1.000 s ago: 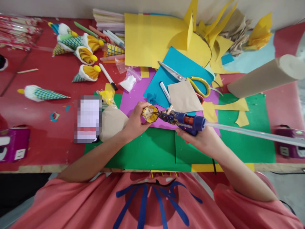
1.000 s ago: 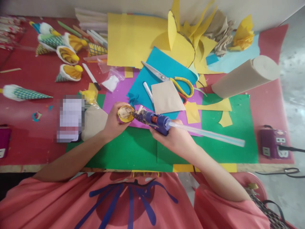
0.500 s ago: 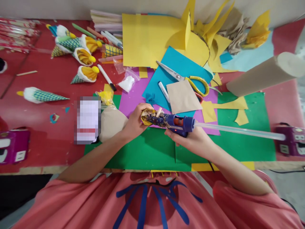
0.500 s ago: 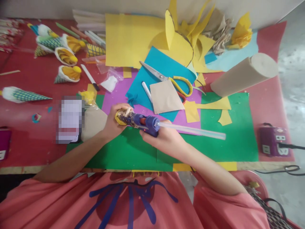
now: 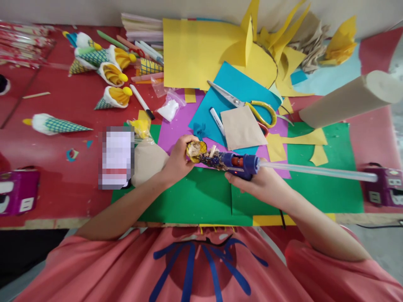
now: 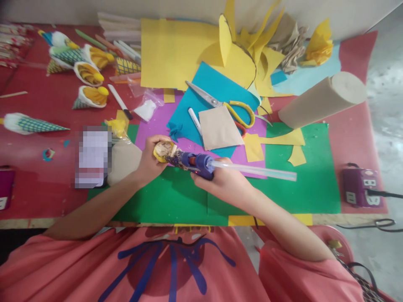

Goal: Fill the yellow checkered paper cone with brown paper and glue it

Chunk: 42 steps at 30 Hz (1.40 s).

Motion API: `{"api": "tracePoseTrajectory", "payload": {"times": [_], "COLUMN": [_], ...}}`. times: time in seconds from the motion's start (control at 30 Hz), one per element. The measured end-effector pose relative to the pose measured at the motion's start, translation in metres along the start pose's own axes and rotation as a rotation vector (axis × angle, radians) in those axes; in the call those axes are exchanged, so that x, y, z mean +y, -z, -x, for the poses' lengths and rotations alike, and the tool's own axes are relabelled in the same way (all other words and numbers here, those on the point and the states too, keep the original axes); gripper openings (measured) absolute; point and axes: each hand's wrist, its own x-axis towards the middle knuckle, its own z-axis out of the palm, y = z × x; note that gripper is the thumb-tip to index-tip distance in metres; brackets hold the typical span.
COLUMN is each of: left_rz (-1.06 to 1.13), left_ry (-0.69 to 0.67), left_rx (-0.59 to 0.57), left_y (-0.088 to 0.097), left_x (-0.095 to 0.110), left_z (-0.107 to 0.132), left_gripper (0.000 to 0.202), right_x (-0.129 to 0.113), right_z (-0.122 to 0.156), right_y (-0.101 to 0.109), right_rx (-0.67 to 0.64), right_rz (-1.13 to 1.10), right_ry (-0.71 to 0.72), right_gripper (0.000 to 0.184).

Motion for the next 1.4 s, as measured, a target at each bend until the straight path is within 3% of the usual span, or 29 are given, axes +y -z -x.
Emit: {"api": "tracePoseTrajectory", "payload": {"times": [0.27,0.8,1.07,1.23,1.4], "left_rz": [-0.025,0.016,0.077,0.119,0.113], "left_ry": [0.022,0.098,0.134,0.060,0.059], "left_rx": [0.016,0.017,0.005,-0.030,-0.043], "left_y": [-0.001,-0.001,-0.002,-0.001,-0.002], "left_x": [0.000,0.006,0.007,0.007,0.009], "left_z": [0.000,-0.002,-0.005,-0.005,-0.005], "left_gripper": [0.048,0.048,0.045,0.047,0.043], "right_x": [0.002,0.004,0.012,0.009,0.008], "right_z": [-0.001,-0.004,0.002,0.002,-0.004], "right_y": [0.003,0.003,0.010,0.007,0.000], "right_rx": [0.102,0.165,0.041,-0.059,-0.024], "right_rz": [0.171,0.093,-0.250,-0.184,-0.186], "right_ry": [-0.083,-0.078,-0.137,-0.188,-0.146], "right_gripper": [0.023,0.027,0.024,0.026,0.024]}}
